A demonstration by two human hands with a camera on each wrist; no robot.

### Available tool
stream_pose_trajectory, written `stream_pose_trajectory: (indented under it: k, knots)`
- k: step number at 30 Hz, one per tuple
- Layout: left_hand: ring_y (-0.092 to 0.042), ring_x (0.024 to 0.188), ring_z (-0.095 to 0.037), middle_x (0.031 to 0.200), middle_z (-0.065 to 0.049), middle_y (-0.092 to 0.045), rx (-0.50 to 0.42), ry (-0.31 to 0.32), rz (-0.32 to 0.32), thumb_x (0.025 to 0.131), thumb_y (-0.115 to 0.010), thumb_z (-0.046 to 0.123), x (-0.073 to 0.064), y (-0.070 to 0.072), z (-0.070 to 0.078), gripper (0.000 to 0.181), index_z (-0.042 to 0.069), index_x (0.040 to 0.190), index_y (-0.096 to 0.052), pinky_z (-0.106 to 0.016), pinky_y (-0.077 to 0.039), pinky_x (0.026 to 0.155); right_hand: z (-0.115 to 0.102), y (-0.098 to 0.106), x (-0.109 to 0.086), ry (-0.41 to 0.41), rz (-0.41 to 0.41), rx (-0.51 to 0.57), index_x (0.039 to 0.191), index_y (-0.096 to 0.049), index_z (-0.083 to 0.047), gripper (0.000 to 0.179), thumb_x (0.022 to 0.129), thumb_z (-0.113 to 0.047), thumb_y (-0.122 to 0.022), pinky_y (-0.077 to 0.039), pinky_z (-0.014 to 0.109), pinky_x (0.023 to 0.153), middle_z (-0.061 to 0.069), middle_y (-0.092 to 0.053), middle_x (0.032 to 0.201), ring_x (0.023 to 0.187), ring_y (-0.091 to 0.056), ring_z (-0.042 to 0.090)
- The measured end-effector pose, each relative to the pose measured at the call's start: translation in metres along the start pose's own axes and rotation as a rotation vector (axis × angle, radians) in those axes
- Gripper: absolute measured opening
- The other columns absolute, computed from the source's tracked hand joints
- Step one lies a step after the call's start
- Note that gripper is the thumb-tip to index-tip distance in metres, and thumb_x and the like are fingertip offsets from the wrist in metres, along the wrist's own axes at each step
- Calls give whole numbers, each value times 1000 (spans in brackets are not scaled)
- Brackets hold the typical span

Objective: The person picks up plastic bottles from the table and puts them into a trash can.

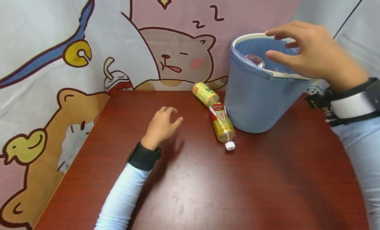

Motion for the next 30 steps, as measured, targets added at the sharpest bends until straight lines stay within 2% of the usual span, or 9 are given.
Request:
stream_pose_trajectory:
  k: [3,5,10,13,16,19,24,26,30]
  knots:
    - [-55,106,-35,122,-16,-56,-21,6,-12,88,-60,39,2,-16,14,44,8,120,-56,-56,-52,82,-22,6,-13,67,151,80,121,-63,-7,45,78,-11,-74,-46,12,91,16,-65,118,107,-58,21]
    - [-56,105,-35,121,-16,-57,-39,10,-16,88,-60,39,4,-26,24,45,9,121,-55,-56,-53,81,-33,3,-23,94,219,141,116,-66,-4,41,76,-7,-75,-41,3,84,14,-67,115,106,-58,13]
    - [-59,100,-36,116,-14,-60,-51,14,-21,86,-61,41,14,-54,54,49,10,124,-52,-54,-54,77,-43,-26,-49,64,280,341,109,-68,0,33,76,2,-71,-47,9,85,13,-68,112,105,-58,11]
    - [-61,95,-35,110,-15,-58,-45,46,-56,84,-63,44,21,-77,73,57,8,125,-46,-52,-55,74,-34,-56,-65,-7,278,504,109,-67,2,31,79,5,-68,-49,12,86,9,-67,114,107,-58,14]
    - [-61,89,-34,109,-18,-53,-45,115,-106,79,-65,49,25,-103,90,70,6,128,-39,-50,-56,72,-21,-87,-81,-98,267,644,110,-65,3,28,82,5,-65,-50,13,84,8,-65,116,108,-58,14]
    - [-61,86,-34,110,-19,-48,-35,188,-133,74,-68,55,26,-125,102,81,7,131,-35,-48,-56,70,-10,-115,-93,-182,222,694,113,-65,0,27,86,0,-63,-49,12,81,9,-64,117,107,-57,9]
    - [-63,83,-35,108,-20,-49,-16,250,-92,67,-75,54,26,-141,109,88,8,129,-33,-48,-57,67,-5,-143,-99,-218,93,691,116,-64,-5,27,89,-10,-62,-47,12,85,11,-63,121,109,-55,6]
    - [-63,82,-37,107,-21,-50,-41,260,-84,65,-78,50,26,-145,108,90,8,130,-31,-48,-58,67,-6,-147,-99,-202,65,696,116,-63,-4,28,89,-9,-62,-47,12,87,11,-62,122,111,-54,8]
    - [-61,88,-41,111,-26,-48,-121,259,-114,65,-81,37,25,-151,105,99,9,138,-21,-49,-57,74,-5,-148,-101,-191,51,711,119,-61,-4,30,89,-8,-61,-47,12,86,13,-62,121,110,-55,14]
Point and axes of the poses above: each hand's wrist, its own x-axis towards the middle knuckle, its own y-axis out of the back of the hand, z = x × y, the point moved 9 cm from there along x, towards the middle knuckle
